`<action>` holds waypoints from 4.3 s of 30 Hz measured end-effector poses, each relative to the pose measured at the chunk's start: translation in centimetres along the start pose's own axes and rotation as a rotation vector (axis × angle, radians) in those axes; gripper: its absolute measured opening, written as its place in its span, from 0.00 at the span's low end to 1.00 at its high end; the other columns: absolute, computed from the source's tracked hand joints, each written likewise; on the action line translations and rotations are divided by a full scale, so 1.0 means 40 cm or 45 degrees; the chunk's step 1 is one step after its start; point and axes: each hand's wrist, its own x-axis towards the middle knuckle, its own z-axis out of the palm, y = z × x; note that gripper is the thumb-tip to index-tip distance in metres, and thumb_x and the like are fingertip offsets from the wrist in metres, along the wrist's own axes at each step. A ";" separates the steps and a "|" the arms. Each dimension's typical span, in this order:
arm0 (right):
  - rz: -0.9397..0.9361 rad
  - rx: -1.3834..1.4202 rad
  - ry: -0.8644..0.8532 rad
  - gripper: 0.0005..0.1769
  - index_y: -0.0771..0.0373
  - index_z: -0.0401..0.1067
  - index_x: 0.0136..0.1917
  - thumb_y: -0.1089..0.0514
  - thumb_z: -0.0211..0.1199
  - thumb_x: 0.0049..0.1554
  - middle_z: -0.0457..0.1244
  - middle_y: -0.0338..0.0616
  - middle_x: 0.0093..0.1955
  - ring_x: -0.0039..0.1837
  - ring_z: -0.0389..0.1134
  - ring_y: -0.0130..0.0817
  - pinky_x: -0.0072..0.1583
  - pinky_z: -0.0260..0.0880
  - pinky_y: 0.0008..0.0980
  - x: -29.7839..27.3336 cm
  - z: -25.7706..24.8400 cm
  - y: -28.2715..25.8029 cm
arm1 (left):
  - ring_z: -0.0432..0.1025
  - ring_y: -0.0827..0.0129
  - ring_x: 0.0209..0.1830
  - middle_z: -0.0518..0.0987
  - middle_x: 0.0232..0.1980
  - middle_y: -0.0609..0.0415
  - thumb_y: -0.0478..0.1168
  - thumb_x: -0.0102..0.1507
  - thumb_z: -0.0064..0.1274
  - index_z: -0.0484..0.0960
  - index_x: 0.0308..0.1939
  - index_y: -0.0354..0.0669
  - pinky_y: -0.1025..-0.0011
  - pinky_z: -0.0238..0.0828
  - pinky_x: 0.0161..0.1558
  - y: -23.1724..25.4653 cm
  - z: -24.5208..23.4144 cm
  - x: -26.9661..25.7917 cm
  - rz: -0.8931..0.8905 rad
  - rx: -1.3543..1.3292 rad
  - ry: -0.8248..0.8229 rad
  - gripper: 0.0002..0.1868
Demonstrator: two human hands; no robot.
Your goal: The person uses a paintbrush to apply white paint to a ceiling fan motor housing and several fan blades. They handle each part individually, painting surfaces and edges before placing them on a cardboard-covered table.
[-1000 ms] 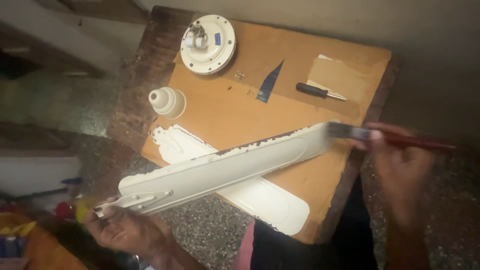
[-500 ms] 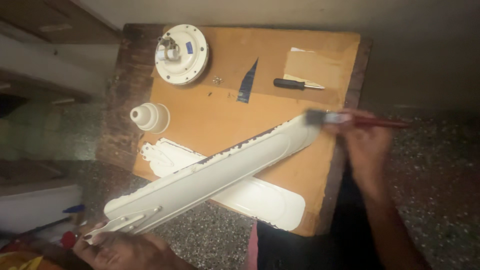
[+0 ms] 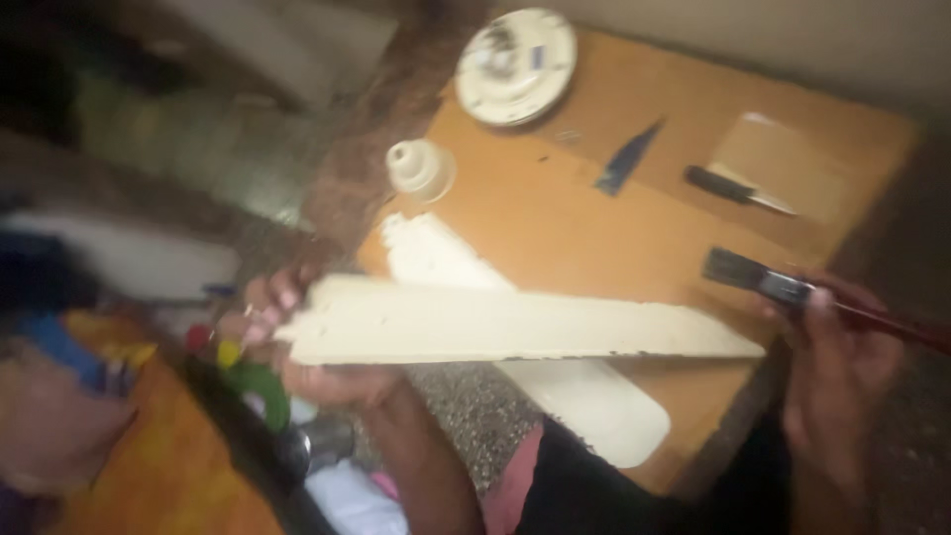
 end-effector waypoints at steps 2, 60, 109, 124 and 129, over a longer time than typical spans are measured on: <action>0.039 0.019 -0.061 0.05 0.71 0.67 0.64 0.68 0.55 0.76 0.67 0.53 0.59 0.58 0.72 0.38 0.62 0.77 0.35 -0.010 -0.009 0.022 | 0.67 0.66 0.43 0.71 0.39 0.54 0.37 0.69 0.43 0.73 0.37 0.45 0.67 0.74 0.50 -0.016 0.032 0.013 0.037 -0.044 0.002 0.06; 0.481 -1.499 -0.435 0.07 0.63 0.74 0.47 0.58 0.68 0.57 0.73 0.45 0.44 0.42 0.78 0.31 0.42 0.77 0.30 0.005 -0.013 -0.169 | 0.61 0.72 0.35 0.61 0.34 0.62 0.26 0.64 0.41 0.70 0.48 0.44 0.67 0.68 0.54 -0.037 -0.174 0.002 -0.110 -0.307 0.005 0.12; 0.133 -1.197 -0.057 0.11 0.69 0.72 0.58 0.62 0.62 0.64 0.71 0.53 0.50 0.49 0.75 0.34 0.49 0.79 0.29 0.031 0.010 -0.089 | 0.77 0.45 0.60 0.76 0.63 0.26 0.53 0.80 0.39 0.67 0.68 0.35 0.48 0.82 0.59 0.210 -0.270 -0.112 -0.531 1.080 -0.071 0.24; 0.219 -0.840 -0.365 0.10 0.69 0.74 0.57 0.65 0.61 0.62 0.73 0.47 0.47 0.46 0.77 0.28 0.47 0.78 0.28 -0.042 -0.004 -0.076 | 0.75 0.51 0.52 0.75 0.55 0.35 0.59 0.80 0.31 0.67 0.61 0.39 0.56 0.79 0.53 0.078 -0.234 -0.120 -0.206 1.314 -0.038 0.25; 0.035 -1.006 0.071 0.11 0.68 0.72 0.60 0.64 0.61 0.64 0.70 0.43 0.47 0.42 0.71 0.25 0.40 0.72 0.24 -0.066 0.100 -0.011 | 0.74 0.55 0.50 0.74 0.53 0.39 0.59 0.79 0.32 0.67 0.59 0.41 0.59 0.78 0.52 0.140 -0.189 -0.099 -0.102 1.380 -0.012 0.24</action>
